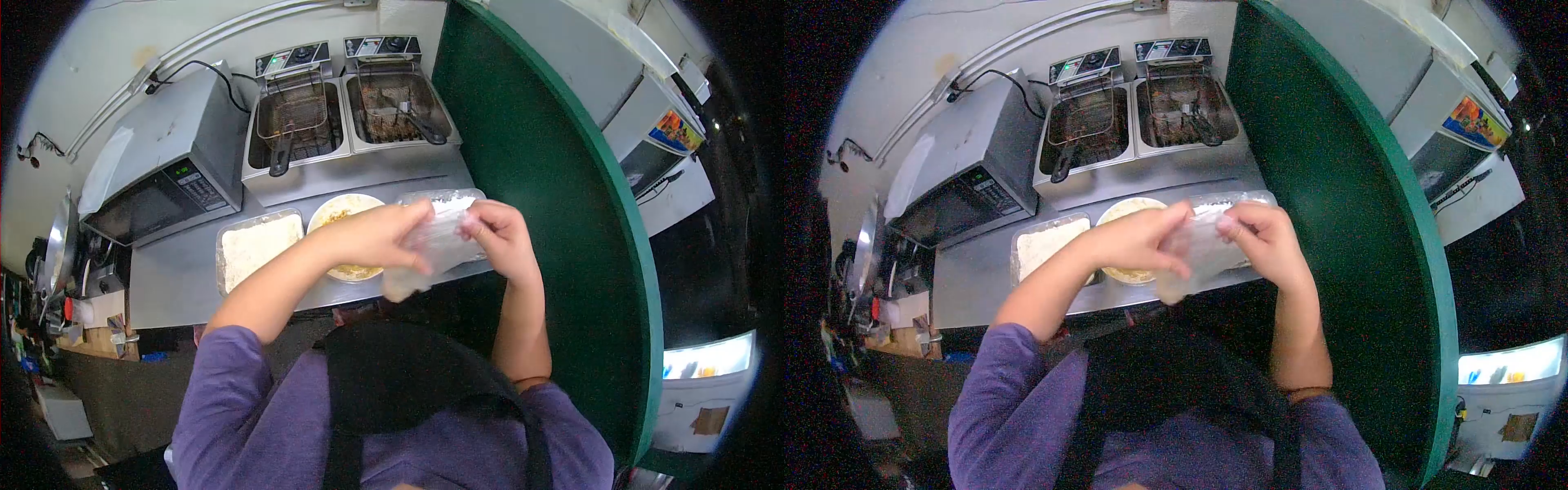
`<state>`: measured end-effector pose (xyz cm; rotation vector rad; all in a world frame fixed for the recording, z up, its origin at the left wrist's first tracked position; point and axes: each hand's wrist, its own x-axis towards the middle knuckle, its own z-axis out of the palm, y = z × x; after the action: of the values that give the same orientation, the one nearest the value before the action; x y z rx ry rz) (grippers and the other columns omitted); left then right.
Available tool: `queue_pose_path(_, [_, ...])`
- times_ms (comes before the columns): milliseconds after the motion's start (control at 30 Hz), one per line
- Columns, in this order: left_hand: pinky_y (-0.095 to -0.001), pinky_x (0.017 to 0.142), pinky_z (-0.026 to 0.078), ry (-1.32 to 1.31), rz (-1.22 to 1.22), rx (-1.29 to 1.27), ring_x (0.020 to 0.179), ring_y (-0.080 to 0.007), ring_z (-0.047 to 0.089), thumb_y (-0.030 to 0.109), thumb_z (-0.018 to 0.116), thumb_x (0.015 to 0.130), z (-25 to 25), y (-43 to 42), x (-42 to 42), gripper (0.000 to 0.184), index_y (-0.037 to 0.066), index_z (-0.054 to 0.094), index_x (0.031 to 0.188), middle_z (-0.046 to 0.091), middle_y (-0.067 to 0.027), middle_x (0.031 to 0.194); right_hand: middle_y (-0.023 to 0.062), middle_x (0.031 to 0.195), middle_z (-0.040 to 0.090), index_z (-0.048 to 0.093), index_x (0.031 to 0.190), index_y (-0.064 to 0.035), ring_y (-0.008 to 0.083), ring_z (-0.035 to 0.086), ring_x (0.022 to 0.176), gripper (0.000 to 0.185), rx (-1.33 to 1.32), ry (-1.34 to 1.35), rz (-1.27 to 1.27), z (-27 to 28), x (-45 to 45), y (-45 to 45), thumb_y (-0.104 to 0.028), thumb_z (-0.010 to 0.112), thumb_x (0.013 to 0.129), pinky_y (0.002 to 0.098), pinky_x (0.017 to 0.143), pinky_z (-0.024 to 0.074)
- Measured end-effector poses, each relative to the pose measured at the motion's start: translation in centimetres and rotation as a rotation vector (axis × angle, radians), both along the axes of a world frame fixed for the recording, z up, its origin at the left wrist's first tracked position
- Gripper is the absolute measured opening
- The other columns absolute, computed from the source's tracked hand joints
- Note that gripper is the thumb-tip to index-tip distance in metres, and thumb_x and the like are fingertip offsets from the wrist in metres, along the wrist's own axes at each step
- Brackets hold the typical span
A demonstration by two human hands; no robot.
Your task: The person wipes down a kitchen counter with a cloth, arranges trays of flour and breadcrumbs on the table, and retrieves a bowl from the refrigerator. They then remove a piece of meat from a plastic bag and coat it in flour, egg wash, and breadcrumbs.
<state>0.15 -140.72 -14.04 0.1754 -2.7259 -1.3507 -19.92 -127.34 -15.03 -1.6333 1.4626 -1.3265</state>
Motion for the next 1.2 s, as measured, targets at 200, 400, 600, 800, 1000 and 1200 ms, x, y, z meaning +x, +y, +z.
queue_pose_path(200, [-0.0446,0.085,0.043,0.114,-0.262,-0.388,0.091,-0.0304,0.062,0.029,0.079,0.069,-1.2,-0.5,0.7,0.035,0.004,0.059,0.083,0.063,-0.0113,0.079,0.0020,0.073,0.061,0.059,0.080,-0.0019,0.0099,0.055,0.068,0.029,-0.090,-0.284,-0.013,-0.6,1.1,0.0,-0.023,0.052,0.098,0.0242,0.064,0.0451])
queue_pose_path(400, [-0.0454,0.089,0.041,0.080,-0.257,-0.479,0.092,-0.0317,0.061,0.023,0.074,0.071,-3.4,0.3,-0.4,0.026,0.005,0.059,0.082,0.063,-0.0114,0.078,-0.0028,0.070,0.055,0.051,0.076,-0.0078,0.0063,0.050,0.065,0.034,0.221,-0.517,-0.049,-1.0,-0.4,0.7,-0.031,0.049,0.100,0.0214,0.060,0.0417])
queue_pose_path(600, [-0.0454,0.085,0.043,0.140,-0.219,-0.454,0.086,-0.0345,0.059,0.014,0.066,0.074,-2.9,-0.2,-1.7,0.016,0.005,0.059,0.085,0.061,-0.0126,0.078,-0.0017,0.085,0.058,0.059,0.089,-0.0067,0.0068,0.053,0.079,0.029,0.099,-0.222,0.116,-4.3,-1.3,-0.2,-0.019,0.080,0.074,0.0252,0.070,0.0440])
queue_pose_path(800, [-0.0398,0.077,0.047,0.286,-0.089,-0.113,0.085,-0.0333,0.057,0.007,0.065,0.075,-3.1,-0.7,-2.3,0.019,0.002,0.060,0.093,0.058,-0.0135,0.085,0.0029,0.086,0.063,0.063,0.097,-0.0028,0.0124,0.057,0.081,0.036,0.216,0.057,0.296,-5.9,-1.8,0.0,-0.016,0.083,0.070,0.0293,0.074,0.0453])
queue_pose_path(1000, [-0.0326,0.075,0.046,0.546,0.190,0.036,0.083,-0.0216,0.058,0.010,0.062,0.087,-7.6,-0.8,-3.8,0.011,0.002,0.056,0.092,0.055,-0.0080,0.083,0.0011,0.076,0.061,0.059,0.087,-0.0052,0.0099,0.056,0.075,0.021,0.255,-0.442,0.198,-8.9,-2.4,-0.6,-0.025,0.062,0.091,0.0264,0.070,0.0443])
queue_pose_path(1200, [-0.0265,0.073,0.043,0.589,0.498,0.665,0.082,-0.0103,0.051,0.020,0.053,0.098,-11.4,0.3,-5.8,0.015,0.006,0.051,0.093,0.052,-0.0022,0.085,0.0026,0.088,0.062,0.056,0.099,-0.0048,0.0111,0.057,0.084,0.023,0.221,-0.660,0.286,-13.4,-2.2,-0.9,-0.022,0.067,0.087,0.0274,0.077,0.0461])
